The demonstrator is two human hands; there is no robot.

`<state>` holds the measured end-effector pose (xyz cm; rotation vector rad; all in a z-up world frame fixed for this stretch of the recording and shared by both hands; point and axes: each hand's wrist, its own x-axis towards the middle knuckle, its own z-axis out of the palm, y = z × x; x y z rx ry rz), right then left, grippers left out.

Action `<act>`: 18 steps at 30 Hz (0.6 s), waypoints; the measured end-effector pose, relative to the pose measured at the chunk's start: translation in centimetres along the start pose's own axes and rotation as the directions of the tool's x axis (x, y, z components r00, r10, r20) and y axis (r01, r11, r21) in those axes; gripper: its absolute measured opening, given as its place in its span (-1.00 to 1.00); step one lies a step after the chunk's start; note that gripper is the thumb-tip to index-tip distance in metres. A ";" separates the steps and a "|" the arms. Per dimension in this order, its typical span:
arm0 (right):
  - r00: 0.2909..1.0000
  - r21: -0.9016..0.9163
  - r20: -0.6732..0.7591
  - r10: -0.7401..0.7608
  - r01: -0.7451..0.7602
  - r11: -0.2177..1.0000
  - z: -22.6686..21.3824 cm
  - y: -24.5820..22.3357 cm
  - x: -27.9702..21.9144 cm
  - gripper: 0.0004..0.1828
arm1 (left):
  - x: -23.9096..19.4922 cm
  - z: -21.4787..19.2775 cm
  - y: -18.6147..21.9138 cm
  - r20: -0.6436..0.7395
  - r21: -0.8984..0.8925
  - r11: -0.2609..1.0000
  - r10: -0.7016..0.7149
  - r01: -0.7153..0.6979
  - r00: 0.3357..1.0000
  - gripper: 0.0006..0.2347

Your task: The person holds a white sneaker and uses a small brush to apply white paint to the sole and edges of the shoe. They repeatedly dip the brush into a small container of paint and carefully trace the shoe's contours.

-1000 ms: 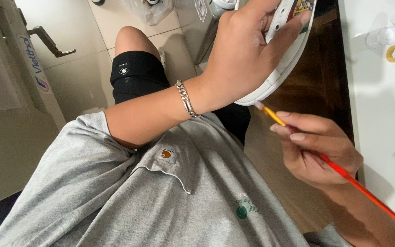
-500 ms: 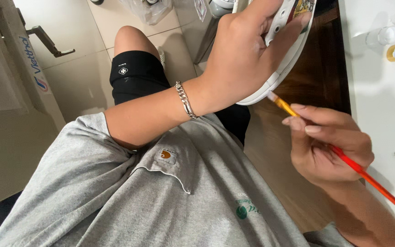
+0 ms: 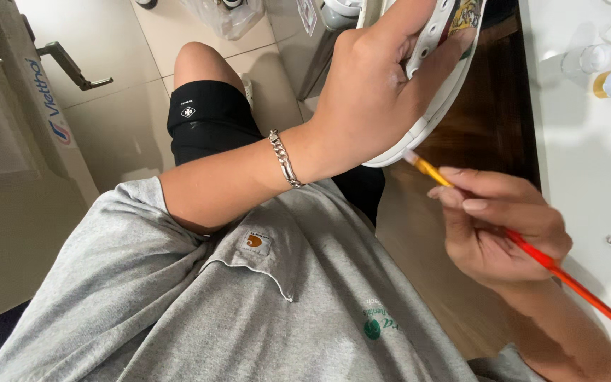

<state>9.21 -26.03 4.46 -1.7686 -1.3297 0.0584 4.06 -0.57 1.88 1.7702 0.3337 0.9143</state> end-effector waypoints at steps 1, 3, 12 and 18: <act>1.000 0.000 -0.001 0.000 0.000 1.000 0.0 0.1 0.1 -0.77 | 0.0 0.0 0.0 0.001 0.000 1.000 0.000 0.000 1.000 -0.89; 0.999 0.014 -0.045 0.029 -0.029 1.000 -0.1 0.4 0.3 -0.78 | 0.1 -0.1 0.1 -0.016 0.016 0.999 0.047 -0.047 0.999 -0.85; 0.996 0.015 -0.057 0.071 -0.070 0.997 0.0 0.3 0.1 -0.75 | -0.1 -0.1 0.1 -0.003 -0.010 1.000 0.021 -0.021 1.000 -0.89; 1.000 0.002 -0.005 -0.028 0.028 1.000 -0.3 1.0 -0.4 -0.74 | -0.1 -0.2 0.3 0.011 -0.008 1.000 0.012 -0.012 1.000 -0.89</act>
